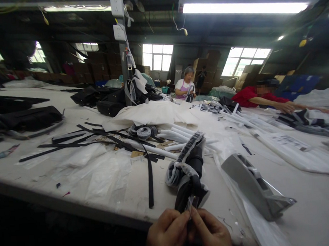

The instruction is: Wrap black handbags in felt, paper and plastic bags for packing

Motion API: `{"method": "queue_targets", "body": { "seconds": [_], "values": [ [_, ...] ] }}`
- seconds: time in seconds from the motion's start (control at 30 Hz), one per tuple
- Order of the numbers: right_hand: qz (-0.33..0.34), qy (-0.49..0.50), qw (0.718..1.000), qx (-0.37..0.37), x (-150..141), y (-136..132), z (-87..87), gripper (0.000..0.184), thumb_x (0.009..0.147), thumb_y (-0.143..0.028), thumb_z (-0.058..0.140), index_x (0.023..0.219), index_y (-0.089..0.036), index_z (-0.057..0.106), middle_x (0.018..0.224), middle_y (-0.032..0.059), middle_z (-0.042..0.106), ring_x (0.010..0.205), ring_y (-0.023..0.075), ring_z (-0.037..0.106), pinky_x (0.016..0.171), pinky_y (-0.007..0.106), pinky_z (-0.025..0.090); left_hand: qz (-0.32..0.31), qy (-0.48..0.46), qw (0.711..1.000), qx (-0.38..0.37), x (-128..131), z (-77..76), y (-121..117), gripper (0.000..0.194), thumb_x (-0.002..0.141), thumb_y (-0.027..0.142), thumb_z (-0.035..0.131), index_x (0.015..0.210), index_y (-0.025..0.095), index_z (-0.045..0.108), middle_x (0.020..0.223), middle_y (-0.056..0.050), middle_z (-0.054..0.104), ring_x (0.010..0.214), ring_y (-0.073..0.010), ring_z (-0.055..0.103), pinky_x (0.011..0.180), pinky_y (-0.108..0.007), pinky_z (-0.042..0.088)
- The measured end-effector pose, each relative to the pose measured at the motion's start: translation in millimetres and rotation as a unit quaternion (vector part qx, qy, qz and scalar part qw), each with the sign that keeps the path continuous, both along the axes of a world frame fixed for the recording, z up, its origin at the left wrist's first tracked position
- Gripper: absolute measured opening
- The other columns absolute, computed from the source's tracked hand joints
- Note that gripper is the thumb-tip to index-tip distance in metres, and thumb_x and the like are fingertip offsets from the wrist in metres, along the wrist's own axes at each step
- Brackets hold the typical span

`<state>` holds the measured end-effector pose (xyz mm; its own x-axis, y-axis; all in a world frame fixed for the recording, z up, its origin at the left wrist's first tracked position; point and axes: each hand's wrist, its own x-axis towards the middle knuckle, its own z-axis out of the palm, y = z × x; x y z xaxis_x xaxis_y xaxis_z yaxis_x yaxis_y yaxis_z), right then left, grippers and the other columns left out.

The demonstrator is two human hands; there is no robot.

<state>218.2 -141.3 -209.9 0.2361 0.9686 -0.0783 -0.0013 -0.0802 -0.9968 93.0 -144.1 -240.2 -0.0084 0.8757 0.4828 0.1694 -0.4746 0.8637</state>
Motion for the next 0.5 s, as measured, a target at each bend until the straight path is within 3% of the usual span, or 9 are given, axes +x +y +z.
{"method": "queue_targets", "body": {
  "seconds": [0.13,0.23,0.3,0.4,0.5],
  "values": [
    [0.050,0.010,0.998,0.043,1,-1,5.4,0.052,0.083,-0.064,0.058,0.059,-0.018,0.062,0.051,0.0013,0.057,0.051,0.0166,0.056,0.055,0.025,0.046,0.055,0.085,0.994,0.037,1,-1.3,-1,0.026,0.098,0.036,0.053,0.103,0.027,0.077,0.071,-0.005,0.066,0.063,-0.0152,0.063,0.060,-0.021,0.049],
    [0.058,-0.046,0.996,0.042,1,-1,14.1,0.045,0.079,-0.059,0.067,0.059,-0.018,0.060,0.053,-0.0006,0.057,0.053,0.0147,0.054,0.053,0.022,0.043,0.097,0.205,0.965,0.129,3,1.4,0,0.030,0.099,0.027,0.048,0.090,0.024,0.076,0.066,-0.005,0.064,0.058,-0.0149,0.059,0.056,-0.022,0.044],
    [0.052,-0.071,0.996,0.027,1,0,19.4,0.044,0.076,-0.057,0.071,0.058,-0.018,0.060,0.053,-0.0016,0.056,0.054,0.0142,0.054,0.052,0.020,0.042,0.110,0.247,0.947,0.174,3,2.1,2,0.029,0.099,0.022,0.047,0.094,0.023,0.076,0.065,-0.006,0.065,0.058,-0.0157,0.059,0.055,-0.022,0.043],
    [0.038,-0.088,0.995,0.011,2,2,22.7,0.045,0.076,-0.058,0.071,0.057,-0.017,0.062,0.054,-0.0010,0.056,0.057,0.0151,0.054,0.053,0.020,0.043,0.109,0.263,0.937,0.204,3,2.5,1,0.030,0.099,0.017,0.046,0.114,0.021,0.072,0.073,-0.009,0.070,0.065,-0.0185,0.065,0.060,-0.024,0.048],
    [0.040,-0.077,0.996,0.005,5,3,19.5,0.046,0.078,-0.060,0.068,0.060,-0.017,0.066,0.057,0.0003,0.059,0.058,0.0170,0.056,0.054,0.022,0.045,0.045,0.252,0.956,0.144,-1,6.6,-8,0.031,0.100,0.019,0.044,0.112,0.022,0.073,0.076,-0.010,0.073,0.069,-0.0200,0.068,0.063,-0.025,0.051]
  ]
}}
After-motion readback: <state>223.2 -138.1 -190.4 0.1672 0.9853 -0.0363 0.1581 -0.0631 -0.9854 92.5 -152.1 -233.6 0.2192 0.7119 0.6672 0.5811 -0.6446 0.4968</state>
